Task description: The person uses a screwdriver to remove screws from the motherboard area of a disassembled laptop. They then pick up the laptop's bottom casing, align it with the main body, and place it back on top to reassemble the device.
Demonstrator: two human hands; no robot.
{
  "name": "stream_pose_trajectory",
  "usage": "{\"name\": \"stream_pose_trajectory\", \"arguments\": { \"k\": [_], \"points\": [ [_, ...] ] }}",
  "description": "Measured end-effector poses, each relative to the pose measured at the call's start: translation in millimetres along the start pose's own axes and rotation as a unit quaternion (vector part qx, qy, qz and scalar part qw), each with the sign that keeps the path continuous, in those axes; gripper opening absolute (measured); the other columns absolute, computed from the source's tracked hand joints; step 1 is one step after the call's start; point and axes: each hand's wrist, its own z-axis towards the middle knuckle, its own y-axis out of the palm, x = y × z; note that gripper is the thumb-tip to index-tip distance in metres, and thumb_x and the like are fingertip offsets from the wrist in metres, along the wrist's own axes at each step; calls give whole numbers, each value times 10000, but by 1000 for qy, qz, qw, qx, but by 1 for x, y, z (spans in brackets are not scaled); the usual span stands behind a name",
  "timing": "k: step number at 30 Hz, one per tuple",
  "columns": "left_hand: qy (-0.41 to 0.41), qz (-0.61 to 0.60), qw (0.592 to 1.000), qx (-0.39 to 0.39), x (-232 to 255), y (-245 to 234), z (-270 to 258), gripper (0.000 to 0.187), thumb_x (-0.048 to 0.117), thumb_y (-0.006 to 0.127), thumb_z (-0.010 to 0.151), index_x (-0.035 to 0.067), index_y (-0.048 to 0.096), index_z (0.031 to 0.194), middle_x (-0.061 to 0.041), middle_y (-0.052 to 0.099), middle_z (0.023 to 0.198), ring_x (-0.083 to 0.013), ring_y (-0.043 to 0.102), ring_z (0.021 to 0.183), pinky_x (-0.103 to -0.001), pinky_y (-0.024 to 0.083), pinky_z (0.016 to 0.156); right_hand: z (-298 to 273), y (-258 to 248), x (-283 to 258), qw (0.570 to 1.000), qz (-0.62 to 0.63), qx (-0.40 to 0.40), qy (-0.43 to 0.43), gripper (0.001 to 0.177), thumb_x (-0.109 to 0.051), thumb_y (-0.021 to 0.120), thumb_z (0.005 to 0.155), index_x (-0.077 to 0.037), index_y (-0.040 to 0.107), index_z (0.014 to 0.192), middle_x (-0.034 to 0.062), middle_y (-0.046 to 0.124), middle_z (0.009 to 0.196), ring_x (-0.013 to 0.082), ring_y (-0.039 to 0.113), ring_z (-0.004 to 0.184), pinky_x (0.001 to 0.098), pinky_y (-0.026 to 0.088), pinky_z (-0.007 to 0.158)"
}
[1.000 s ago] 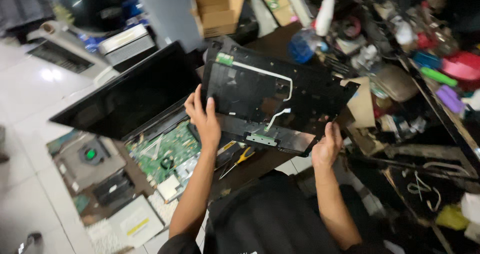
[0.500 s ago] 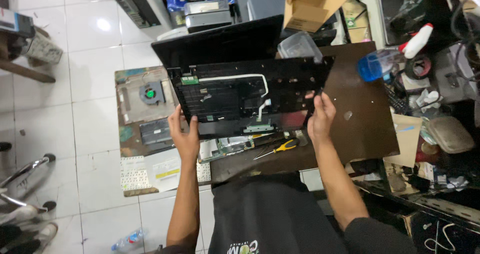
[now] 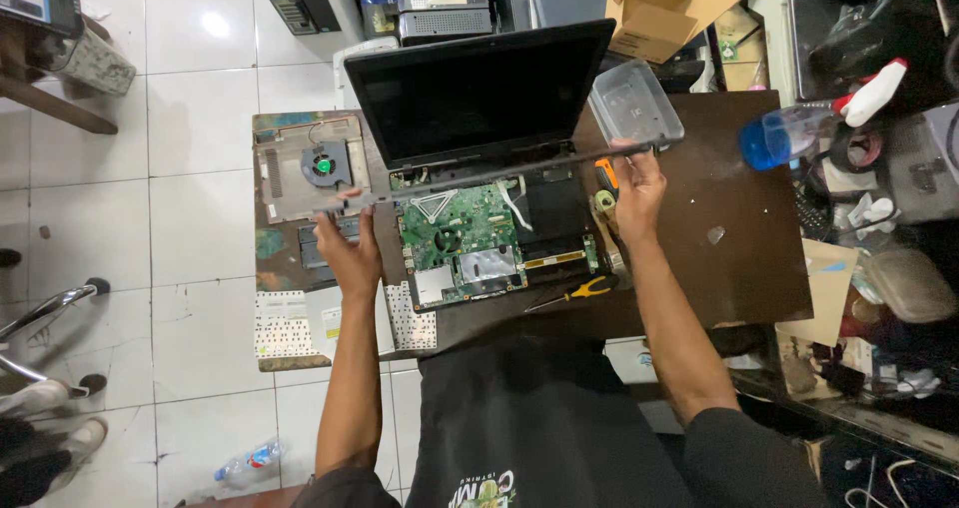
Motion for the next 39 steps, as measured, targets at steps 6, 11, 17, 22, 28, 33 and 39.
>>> {"name": "stream_pose_trajectory", "arguments": {
  "k": [6, 11, 17, 22, 28, 33, 39],
  "points": [
    [62, 13, 998, 10, -32, 5, -10, 243, 1, 709, 885, 104, 546, 1032, -6, 702, 1003, -218, 638, 947, -317, 363, 933, -11, -2, 15, 999, -29, -28, -5, 145, -102, 674, 950, -20, 725, 1057, 134, 581, 1031, 211, 627, 873, 359, 561, 822],
    [71, -21, 997, 29, -44, 13, -24, 270, -69, 704, 817, 82, 547, 977, -57, 690, 1013, -266, 627, 972, -349, 430, 942, -37, 6, -1, 1000, 6, -18, 20, 208, -165, 710, 910, -50, 706, 1084, 93, 576, 1053, 140, 558, 948, 291, 492, 866],
    [73, -44, 996, 10, -78, 27, -36, 254, -59, 707, 795, 54, 550, 959, -101, 682, 990, -325, 642, 940, -391, 487, 919, -54, -1, 48, 999, -25, -26, 32, 214, -48, 714, 860, -31, 699, 1072, 119, 602, 982, 181, 569, 866, 314, 484, 821],
    [60, -41, 997, -9, -72, 33, -24, 273, -48, 735, 782, 77, 580, 969, -77, 676, 963, -301, 652, 909, -352, 500, 875, -43, 9, 37, 999, 15, 23, 36, 195, -182, 682, 902, -66, 680, 1058, 71, 675, 962, 86, 588, 813, 273, 492, 751],
    [85, -51, 995, -29, -81, 39, -25, 378, -112, 667, 731, 88, 660, 1052, -67, 670, 948, -268, 646, 871, -343, 500, 871, -30, 9, 28, 999, 6, 48, 13, 228, -230, 677, 936, -31, 694, 1047, 140, 681, 947, 177, 617, 864, 342, 486, 829],
    [49, -65, 996, -38, -162, 53, -82, 213, -37, 682, 830, 55, 571, 987, -104, 536, 1144, -318, 590, 1079, -393, 479, 944, -56, -22, 57, 993, -90, -73, -26, 400, -43, 725, 842, -13, 671, 1237, 175, 633, 1093, 256, 618, 973, 352, 464, 882],
    [-89, -66, 993, -33, -136, 51, -120, 412, 109, 763, 845, 68, 550, 1195, -78, 442, 1151, -284, 522, 1131, -359, 441, 1000, -96, -47, 94, 984, -127, -114, 47, 425, -95, 711, 881, -107, 656, 1302, 132, 623, 1195, 304, 597, 1114, 399, 467, 950]
  ]
}}
